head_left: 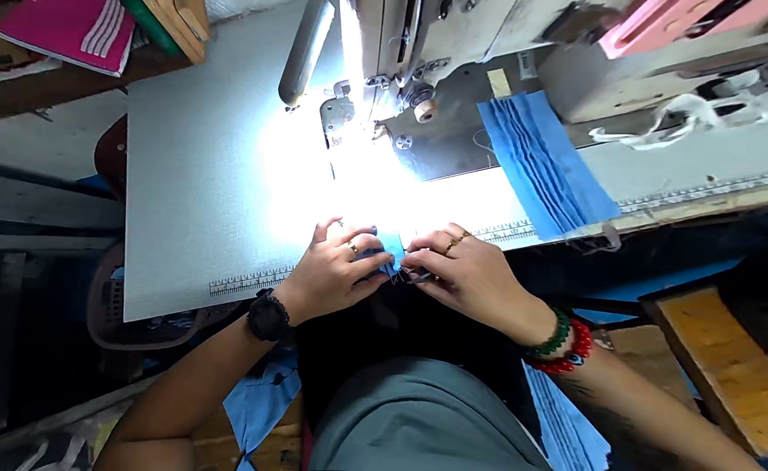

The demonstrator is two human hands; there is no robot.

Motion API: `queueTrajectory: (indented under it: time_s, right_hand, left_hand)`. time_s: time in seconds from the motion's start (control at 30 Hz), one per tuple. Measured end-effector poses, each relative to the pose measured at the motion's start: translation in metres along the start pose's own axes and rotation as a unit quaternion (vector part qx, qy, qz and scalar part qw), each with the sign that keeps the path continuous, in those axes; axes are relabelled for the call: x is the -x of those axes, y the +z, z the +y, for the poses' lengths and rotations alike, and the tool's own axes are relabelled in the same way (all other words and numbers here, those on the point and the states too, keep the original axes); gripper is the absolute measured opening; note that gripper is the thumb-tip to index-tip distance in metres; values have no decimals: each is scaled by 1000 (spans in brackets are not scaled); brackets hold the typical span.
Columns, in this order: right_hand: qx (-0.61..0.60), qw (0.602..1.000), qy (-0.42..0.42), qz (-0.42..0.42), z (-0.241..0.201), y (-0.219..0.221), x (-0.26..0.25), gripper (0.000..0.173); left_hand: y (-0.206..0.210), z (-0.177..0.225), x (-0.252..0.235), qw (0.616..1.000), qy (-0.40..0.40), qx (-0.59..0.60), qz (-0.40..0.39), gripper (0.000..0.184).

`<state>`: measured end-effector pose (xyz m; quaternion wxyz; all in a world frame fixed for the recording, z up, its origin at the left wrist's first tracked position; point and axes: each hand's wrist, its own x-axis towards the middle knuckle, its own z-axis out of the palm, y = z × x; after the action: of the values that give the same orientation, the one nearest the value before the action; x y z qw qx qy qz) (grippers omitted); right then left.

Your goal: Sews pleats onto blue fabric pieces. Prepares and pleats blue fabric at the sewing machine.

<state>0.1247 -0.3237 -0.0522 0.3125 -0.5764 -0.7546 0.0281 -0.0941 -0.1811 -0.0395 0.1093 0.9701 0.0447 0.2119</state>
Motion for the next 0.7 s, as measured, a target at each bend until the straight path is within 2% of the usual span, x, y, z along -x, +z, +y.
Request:
queueTrajectory:
  time_s: [0.17, 0.4, 0.5, 0.7]
  right_hand:
    - [29, 999, -17, 33, -9, 3, 6, 18]
    - [60, 998, 7, -21, -18, -2, 5, 20]
    - [25, 999, 15, -38, -15, -8, 8, 23]
    - [-49, 998, 29, -3, 0, -11, 16, 25]
  left_hand:
    - [-2, -1, 1, 1000, -1, 3, -5, 22]
    - [-4, 3, -4, 999, 1, -18, -35, 30]
    - [-4, 0, -1, 999, 13, -17, -26, 26]
    - [-4, -1, 1, 1000, 17, -9, -21, 24]
